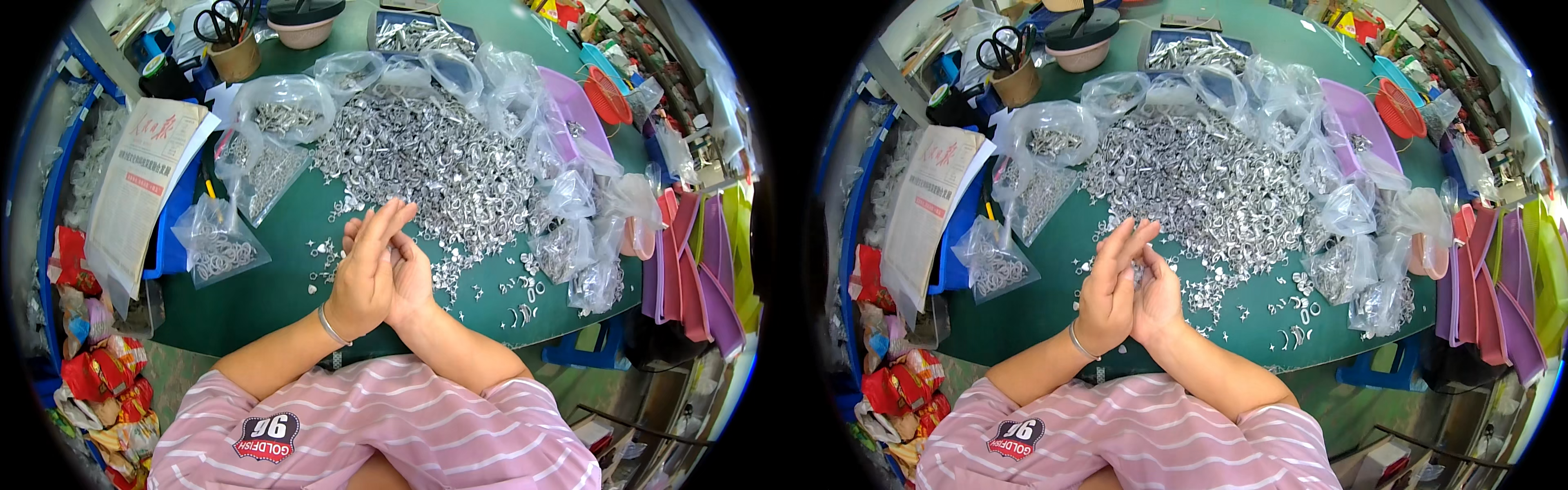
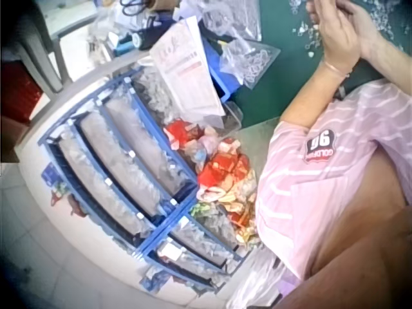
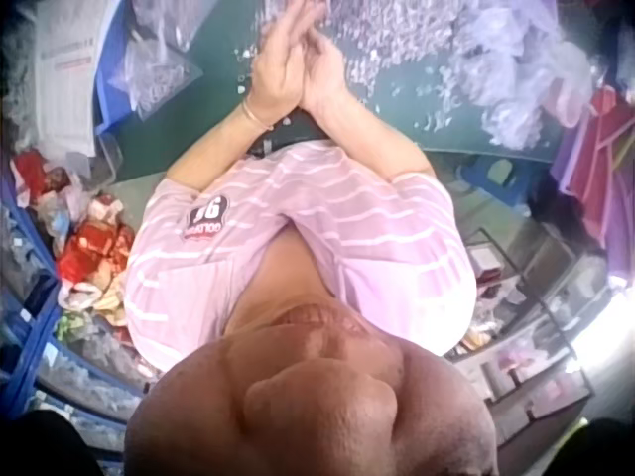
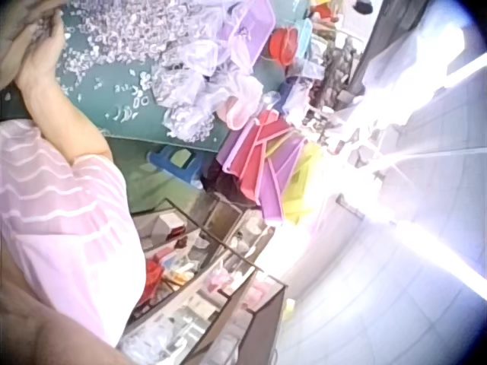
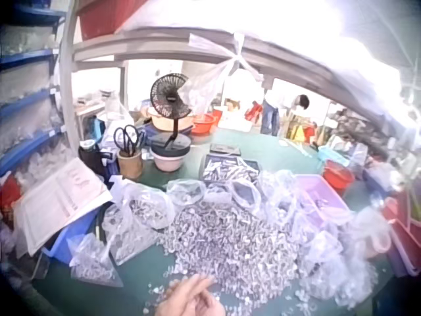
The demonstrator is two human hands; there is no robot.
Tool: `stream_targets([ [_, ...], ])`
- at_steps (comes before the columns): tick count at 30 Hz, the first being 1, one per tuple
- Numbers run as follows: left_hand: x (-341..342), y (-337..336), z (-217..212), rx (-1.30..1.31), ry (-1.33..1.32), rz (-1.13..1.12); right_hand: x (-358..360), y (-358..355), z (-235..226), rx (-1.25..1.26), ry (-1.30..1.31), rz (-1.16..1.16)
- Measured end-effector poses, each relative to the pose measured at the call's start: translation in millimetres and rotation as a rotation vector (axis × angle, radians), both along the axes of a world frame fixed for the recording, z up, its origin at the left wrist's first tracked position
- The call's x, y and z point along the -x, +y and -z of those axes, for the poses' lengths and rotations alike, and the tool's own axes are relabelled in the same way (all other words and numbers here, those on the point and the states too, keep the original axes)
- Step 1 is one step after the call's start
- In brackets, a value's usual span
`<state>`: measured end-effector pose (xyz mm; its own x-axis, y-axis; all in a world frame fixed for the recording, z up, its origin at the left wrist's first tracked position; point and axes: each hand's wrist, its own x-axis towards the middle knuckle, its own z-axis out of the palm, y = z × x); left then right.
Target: The person sorts through a large pile of small heart-shaped and star-shaped silver metal charms by hand on a green table, picking individual pieces and placing them into small plastic bags.
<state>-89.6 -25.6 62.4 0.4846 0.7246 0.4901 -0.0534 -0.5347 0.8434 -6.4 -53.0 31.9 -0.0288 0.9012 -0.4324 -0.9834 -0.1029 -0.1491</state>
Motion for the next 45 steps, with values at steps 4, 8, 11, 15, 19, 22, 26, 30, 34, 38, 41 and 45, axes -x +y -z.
stream_targets([
  [4, -3.2, -3.2, 2.7, 0.116, -0.249, 0.082, -2.0, 2.2, -19.8, 0.125, -0.049, 0.002],
  [8, 4.9, -6.5, -6.6, 0.225, -0.466, 0.034, -5.7, 8.6, -9.3, 0.164, -0.014, -0.091],
  [11, 13.0, -3.0, -8.9, 0.278, -0.481, -0.088, -16.3, 7.5, -15.0, 0.152, 0.007, -0.144],
  [15, 25.0, 0.0, 0.5, 0.305, -0.446, -0.193, -31.4, 9.5, -20.9, 0.055, -0.11, -0.189],
  [19, 41.8, 3.2, 10.3, 0.4, -0.456, -0.181, -62.9, 18.3, -36.7, -0.019, -0.35, -0.156],
  [22, 47.6, 4.1, 9.9, 0.398, -0.433, -0.206, -99.0, 36.8, -53.2, -0.042, -0.713, -0.057],
  [26, 51.2, 3.0, 7.5, 0.423, -0.428, -0.222, -156.1, 82.7, -88.5, -0.07, -1.114, 0.109],
  [30, 48.8, 0.8, 6.4, 0.463, -0.421, -0.206, -218.6, 133.0, -89.7, -0.078, -1.732, 0.153],
  [34, 50.7, -1.3, 5.5, 0.5, -0.398, -0.187, -251.9, 148.3, -75.7, 0.012, -2.618, 0.231],
  [38, 53.9, -2.4, 4.3, 0.507, -0.359, -0.19, -263.7, 156.2, -83.5, 0.112, -2.595, 0.155],
  [41, 52.3, -2.7, 2.5, 0.521, -0.347, -0.2, -289.8, 166.1, -93.7, 0.018, -2.545, 0.324],
  [45, 54.3, -3.1, 2.9, 0.518, -0.341, -0.194, -291.7, 160.3, -112.5, -0.052, -2.388, 0.314],
])
